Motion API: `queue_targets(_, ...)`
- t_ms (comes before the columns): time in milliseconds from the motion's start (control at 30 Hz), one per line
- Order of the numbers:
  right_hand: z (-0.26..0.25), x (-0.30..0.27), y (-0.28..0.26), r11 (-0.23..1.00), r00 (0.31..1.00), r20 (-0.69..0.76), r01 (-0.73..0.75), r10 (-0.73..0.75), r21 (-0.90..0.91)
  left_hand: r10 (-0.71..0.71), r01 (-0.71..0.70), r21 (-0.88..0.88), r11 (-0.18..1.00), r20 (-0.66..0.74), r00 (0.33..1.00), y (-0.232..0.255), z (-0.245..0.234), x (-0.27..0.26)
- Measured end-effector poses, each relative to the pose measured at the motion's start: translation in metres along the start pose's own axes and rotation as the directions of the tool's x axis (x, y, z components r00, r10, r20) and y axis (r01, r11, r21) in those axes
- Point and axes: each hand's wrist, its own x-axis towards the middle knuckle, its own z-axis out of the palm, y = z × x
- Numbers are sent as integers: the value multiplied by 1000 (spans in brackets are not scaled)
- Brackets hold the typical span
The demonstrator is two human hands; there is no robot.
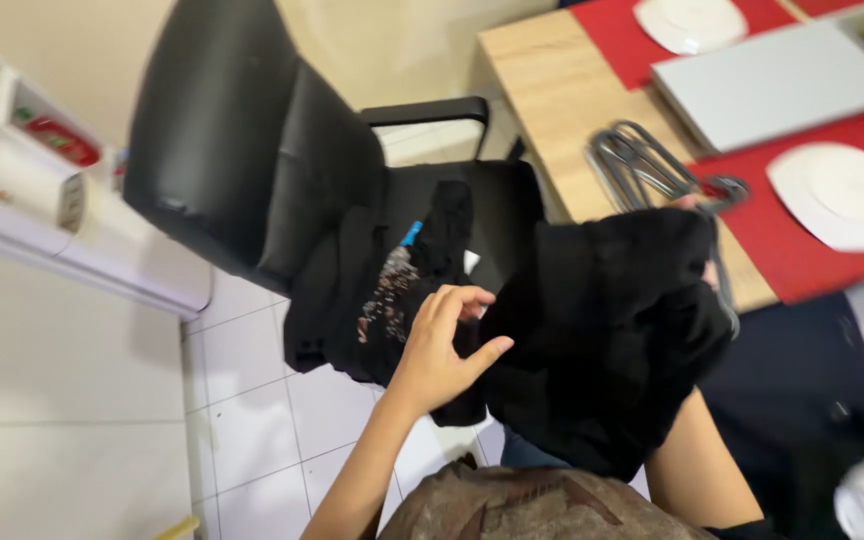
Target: The person picks up garments from a chair and places them on hangers. They handle a black shirt and a patterned top, inserting hangers and arranging the items on a nearby chair. The person uses both hands to manipulate the clothes and hangers throughout the clip.
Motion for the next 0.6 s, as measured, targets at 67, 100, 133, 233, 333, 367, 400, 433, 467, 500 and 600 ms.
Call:
queue_targets(67, 1, -36, -17, 998, 996, -71, 52, -55, -33, -49, 64, -93, 994, 155, 987, -6, 25, -8)
queue_targets(100, 0, -52, -25, 995, 990, -108, 80, -85, -53, -64, 97, -132, 987, 237, 969, -9, 40, -12)
queue_targets(133, -2, -65, -32, 992, 982, -146, 106, -116, -73, -305, 433, -270, 860, 407, 861, -11, 56, -17)
queue_targets(233, -15, -97, -54, 970, 937, -273, 174, -216, -171, -500, 895, -297, 332, 750, 434, -11, 96, -22)
queue_targets(333, -40, -115, -82, 926, 872, -390, 162, -296, -341, -443, 763, -535, 363, 622, 646, -8, 116, -12)
queue_targets(367, -46, -119, -89, 891, 853, -429, 85, -296, -447, -425, 675, -663, 323, 536, 729, -9, 115, -1)
queue_targets(400, -49, -125, -94, 821, 836, -468, -37, -287, -569, -413, 570, -774, 275, 440, 797, -8, 114, 11)
queue_targets(433, -50, -129, -96, 716, 820, -500, -170, -278, -677, -415, 574, -766, 289, 440, 796, -5, 110, 21)
queue_targets(467, -50, -132, -97, 542, 805, -527, -325, -271, -775, -418, 578, -758, 303, 439, 795, -2, 107, 31)
queue_targets(500, -48, -135, -97, 458, 830, -511, -374, -223, -806, -423, 580, -750, 318, 436, 795, 4, 106, 40)
queue_targets(600, -32, -135, -82, 306, 909, -411, -372, -72, -876, -321, 581, -717, 385, 486, 813, 29, 118, 61)
